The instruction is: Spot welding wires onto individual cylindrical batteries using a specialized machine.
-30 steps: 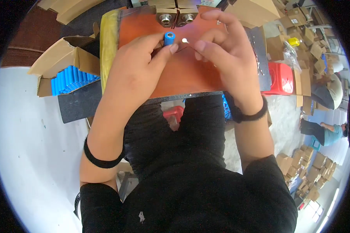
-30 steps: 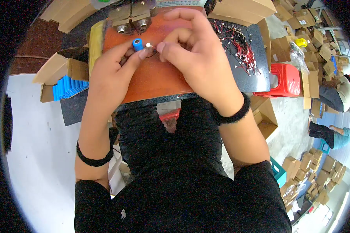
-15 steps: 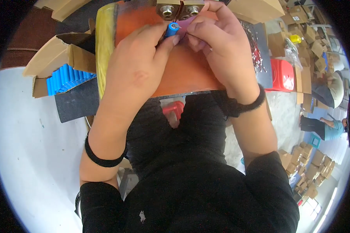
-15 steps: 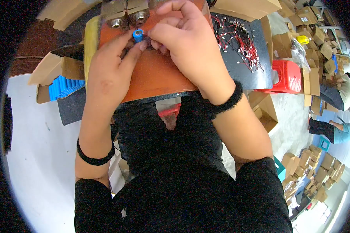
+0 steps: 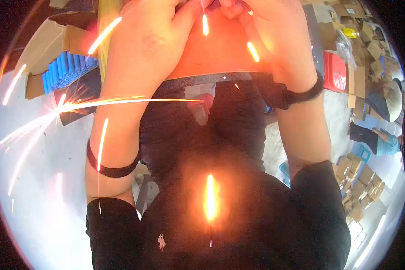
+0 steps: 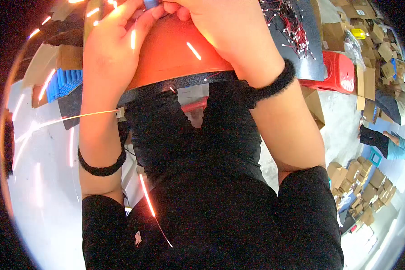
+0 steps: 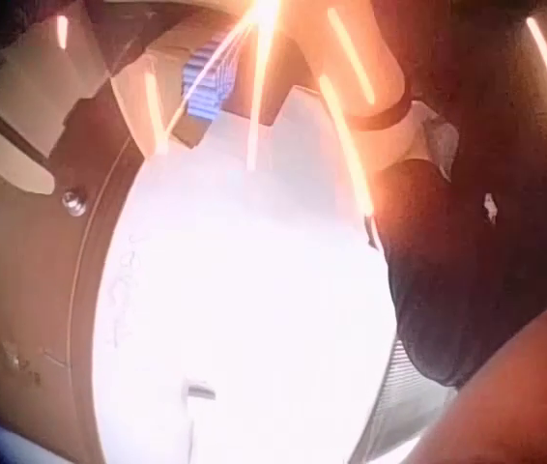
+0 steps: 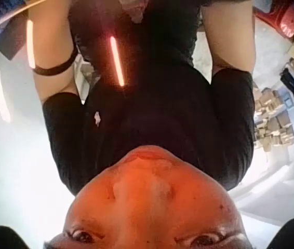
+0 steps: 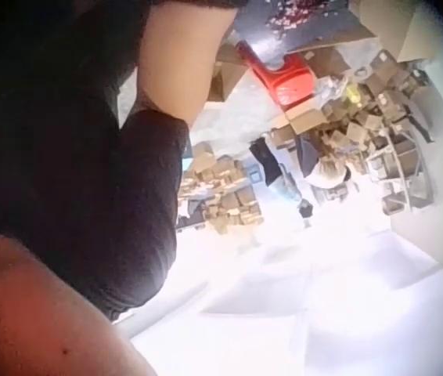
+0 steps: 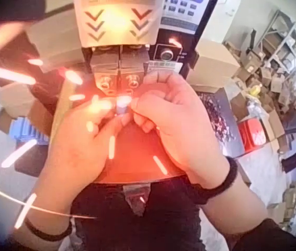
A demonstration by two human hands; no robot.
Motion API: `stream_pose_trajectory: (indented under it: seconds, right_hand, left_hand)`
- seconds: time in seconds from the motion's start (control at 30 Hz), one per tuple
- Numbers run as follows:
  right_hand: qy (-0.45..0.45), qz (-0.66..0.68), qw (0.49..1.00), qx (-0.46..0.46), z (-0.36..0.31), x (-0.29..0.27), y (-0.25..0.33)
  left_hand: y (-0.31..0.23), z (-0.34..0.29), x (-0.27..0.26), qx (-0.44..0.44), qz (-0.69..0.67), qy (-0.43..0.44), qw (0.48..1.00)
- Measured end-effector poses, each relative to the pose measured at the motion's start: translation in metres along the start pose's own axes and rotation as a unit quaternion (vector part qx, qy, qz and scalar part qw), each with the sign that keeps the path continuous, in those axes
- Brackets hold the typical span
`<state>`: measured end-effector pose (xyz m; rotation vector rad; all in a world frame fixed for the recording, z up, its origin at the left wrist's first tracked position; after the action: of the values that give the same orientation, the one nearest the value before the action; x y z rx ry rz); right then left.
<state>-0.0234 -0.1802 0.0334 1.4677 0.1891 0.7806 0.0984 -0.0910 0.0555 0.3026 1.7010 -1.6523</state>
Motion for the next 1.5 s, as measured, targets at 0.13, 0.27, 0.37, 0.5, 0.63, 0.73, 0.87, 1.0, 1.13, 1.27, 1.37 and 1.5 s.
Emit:
stream_pose_trajectory:
  seconds: [0.13,0.27,0.37,0.5,0.63,0.73,0.87,1.0,1.13,1.27,1.37,1.5]
  right_hand:
    - [0.000,-0.014,1.000,-0.002,-0.004,0.005,0.003]
    - [0.004,-0.005,1.000,0.002,-0.008,0.005,0.000]
    - [-0.001,0.005,1.000,0.000,-0.009,0.008,0.001]
    - [0.144,0.077,0.975,-0.150,-0.004,-0.005,-0.011]
    - [-0.001,-0.014,1.000,-0.011,-0.008,0.005,-0.005]
    - [0.127,0.088,0.977,-0.147,-0.005,0.001,-0.009]
    - [-0.008,-0.031,0.999,-0.033,-0.008,0.008,0.003]
    - [-0.008,-0.044,0.998,-0.038,-0.010,0.009,0.001]
    - [0.113,0.104,0.979,-0.133,-0.006,0.005,-0.008]
    - [-0.002,-0.024,0.999,-0.036,-0.014,0.012,-0.005]
    - [-0.006,-0.021,0.999,-0.026,-0.015,0.013,-0.005]
    - [0.152,0.057,0.964,-0.210,-0.005,-0.001,-0.017]
  left_hand:
    - [0.004,-0.007,0.004,0.108,-0.050,-0.094,0.988]
    - [0.035,-0.001,0.011,0.003,0.016,-0.028,0.999]
    - [0.035,0.000,0.009,-0.025,0.051,-0.026,0.998]
    - [0.026,-0.003,0.011,-0.008,0.040,-0.033,0.999]
    - [0.028,-0.005,0.008,-0.013,0.046,-0.035,0.998]
    - [0.003,-0.004,0.002,-0.007,0.017,-0.020,1.000]
    - [-0.006,-0.005,-0.002,0.013,-0.012,-0.019,1.000]
    - [0.009,-0.003,0.003,0.018,0.024,-0.033,0.999]
    - [0.014,-0.009,0.001,0.046,0.029,-0.067,0.996]
    - [0.033,-0.009,0.006,0.012,0.062,-0.043,0.997]
    - [0.035,-0.010,0.008,0.004,0.042,-0.061,0.997]
    - [0.031,-0.009,0.008,0.031,0.035,-0.068,0.997]
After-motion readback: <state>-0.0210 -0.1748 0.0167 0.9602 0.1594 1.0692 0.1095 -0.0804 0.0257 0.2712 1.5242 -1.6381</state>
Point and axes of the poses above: each hand's wrist, its own z-axis towards the middle knuckle, its own x-axis out of the palm, y = z × x, the point moved 3 cm from there along z, towards the middle knuckle, and after that the axes turned 5 degrees about -x, right-handed, at the moved point
